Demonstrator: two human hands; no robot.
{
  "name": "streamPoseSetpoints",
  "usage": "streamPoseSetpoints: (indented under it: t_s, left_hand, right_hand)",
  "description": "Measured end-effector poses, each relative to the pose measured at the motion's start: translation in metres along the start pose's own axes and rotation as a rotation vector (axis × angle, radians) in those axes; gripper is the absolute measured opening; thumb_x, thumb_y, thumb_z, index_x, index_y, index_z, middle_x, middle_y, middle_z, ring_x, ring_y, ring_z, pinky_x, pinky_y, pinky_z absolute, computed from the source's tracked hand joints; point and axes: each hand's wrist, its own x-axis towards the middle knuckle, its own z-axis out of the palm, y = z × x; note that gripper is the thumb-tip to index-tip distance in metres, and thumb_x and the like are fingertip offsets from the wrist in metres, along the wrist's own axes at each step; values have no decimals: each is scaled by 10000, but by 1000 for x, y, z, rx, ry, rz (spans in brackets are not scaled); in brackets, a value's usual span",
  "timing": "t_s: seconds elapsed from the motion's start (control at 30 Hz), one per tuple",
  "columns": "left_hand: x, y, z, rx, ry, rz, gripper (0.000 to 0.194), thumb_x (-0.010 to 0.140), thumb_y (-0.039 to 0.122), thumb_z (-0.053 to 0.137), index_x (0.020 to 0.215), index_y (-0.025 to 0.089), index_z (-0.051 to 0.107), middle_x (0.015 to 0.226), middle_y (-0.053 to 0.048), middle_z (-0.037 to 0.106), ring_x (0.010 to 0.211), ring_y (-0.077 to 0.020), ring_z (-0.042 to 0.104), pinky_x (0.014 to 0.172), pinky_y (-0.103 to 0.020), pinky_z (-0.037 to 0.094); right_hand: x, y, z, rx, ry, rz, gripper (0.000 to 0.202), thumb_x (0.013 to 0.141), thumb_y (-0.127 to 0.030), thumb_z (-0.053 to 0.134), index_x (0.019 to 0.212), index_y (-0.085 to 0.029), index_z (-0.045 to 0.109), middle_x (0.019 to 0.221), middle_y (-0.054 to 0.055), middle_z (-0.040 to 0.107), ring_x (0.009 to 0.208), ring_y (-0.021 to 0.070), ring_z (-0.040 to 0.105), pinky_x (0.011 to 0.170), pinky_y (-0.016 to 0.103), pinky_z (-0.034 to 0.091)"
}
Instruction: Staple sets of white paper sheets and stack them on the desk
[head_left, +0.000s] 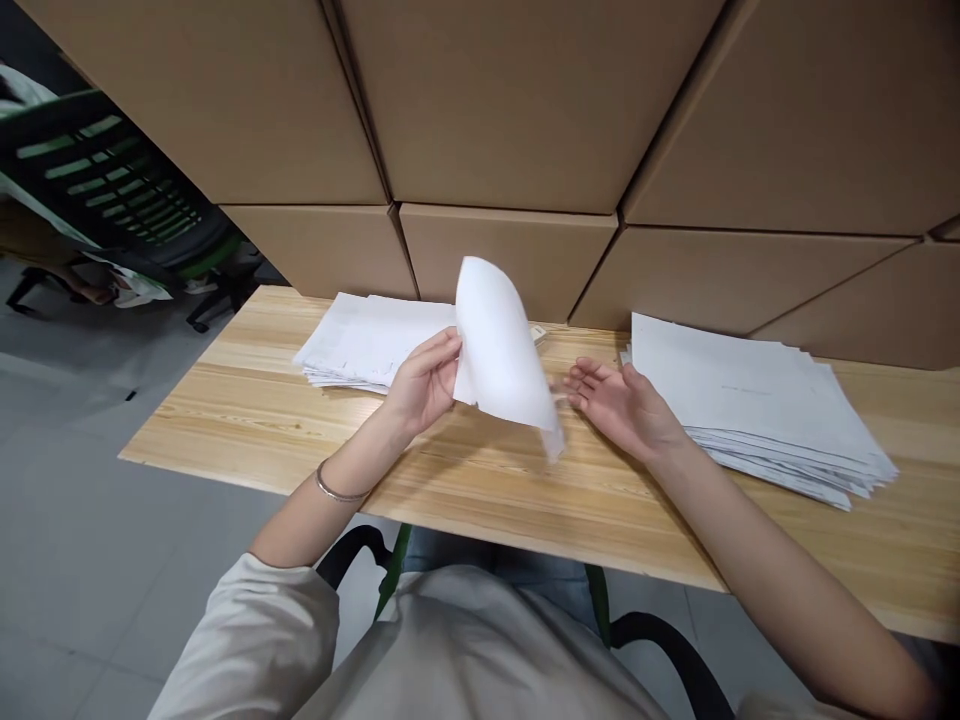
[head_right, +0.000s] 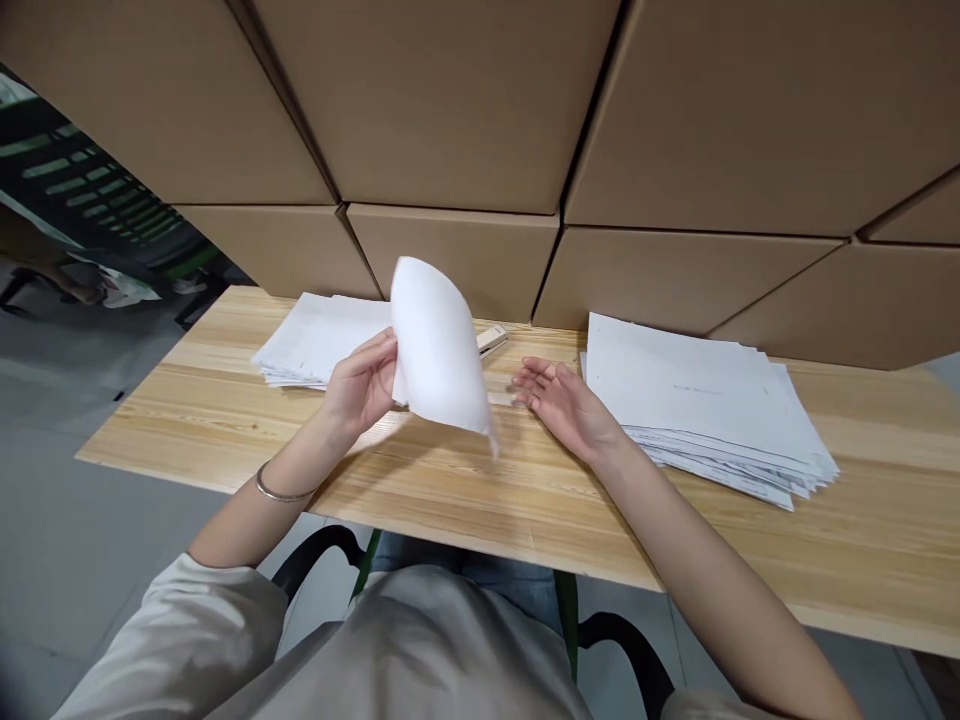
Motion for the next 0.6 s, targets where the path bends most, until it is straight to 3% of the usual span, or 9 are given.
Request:
streamPoseSetpoints:
  t_s: [0.1,0.2,0.27,0.33,0.4,0.5,0.53,0.6]
  left_hand:
    - [-8,0,5,-8,-24,-9,104,808,156,630,908,151,656,831,-23,665,762,-112,648,696,-202,536]
    - [-11,-2,6,47,-50,-44,120,809,193,642,927,174,628,839,-23,656,752,-126,644,679,-233,532]
    - [-10,-4,4,112,-72,-75,135,800,231,667,910,180,609,816,-16,638,717,-122,628,653,-238,520]
    - [-6,-4,1,249,-81,-67,164,818,320,666,849,184,581,766,-7,612,670,-119,605,633,-249,511]
    - [-4,-2,-3,523,-38,46,266,890,440,567,805,189,557,761,-15,613,692,-138,611,682,-285,526]
    - [-1,4,-11,1169,36,300,330,943,464,439,1003,181,598,1086,-100,679,1077,-245,626,973,-413,487]
    - [0,6,-14,1391,21,335,369,920,445,476,1138,165,578,1271,-141,627,1263,-296,535,1080,-469,409]
    - [1,7,-20,1723,-73,278,622,840,428,583,1362,117,453,1521,-203,419,1472,-376,271,1185,-550,249]
  right_hand:
    - [-6,0,1,-3,-157,131,629,761,-733,600,1094,-210,703,1178,106,697,1114,248,640,942,362,519]
    - [-12,4,8,-15,-307,301,836,713,-851,515,1165,-165,671,1130,149,720,991,291,695,857,435,558]
    - [-14,7,12,-19,-216,284,781,690,-817,587,1132,-180,676,1080,130,740,960,292,708,814,432,579]
    - [-15,7,12,-31,-3,191,605,689,-668,717,1088,-214,685,1067,87,753,987,278,707,825,402,589]
    - [-15,2,9,-75,178,102,481,698,-518,780,1077,-237,690,1109,55,748,1027,268,700,858,384,591]
    - [-18,-15,3,-276,320,46,372,736,-443,778,1039,-237,711,1111,50,749,1038,272,697,891,388,585]
    - [-20,-22,1,-371,358,45,328,745,-424,775,1007,-235,721,1076,54,758,1024,275,700,898,388,580]
    - [-24,-33,1,-546,414,71,255,757,-388,764,953,-227,738,981,67,773,964,280,714,875,383,581]
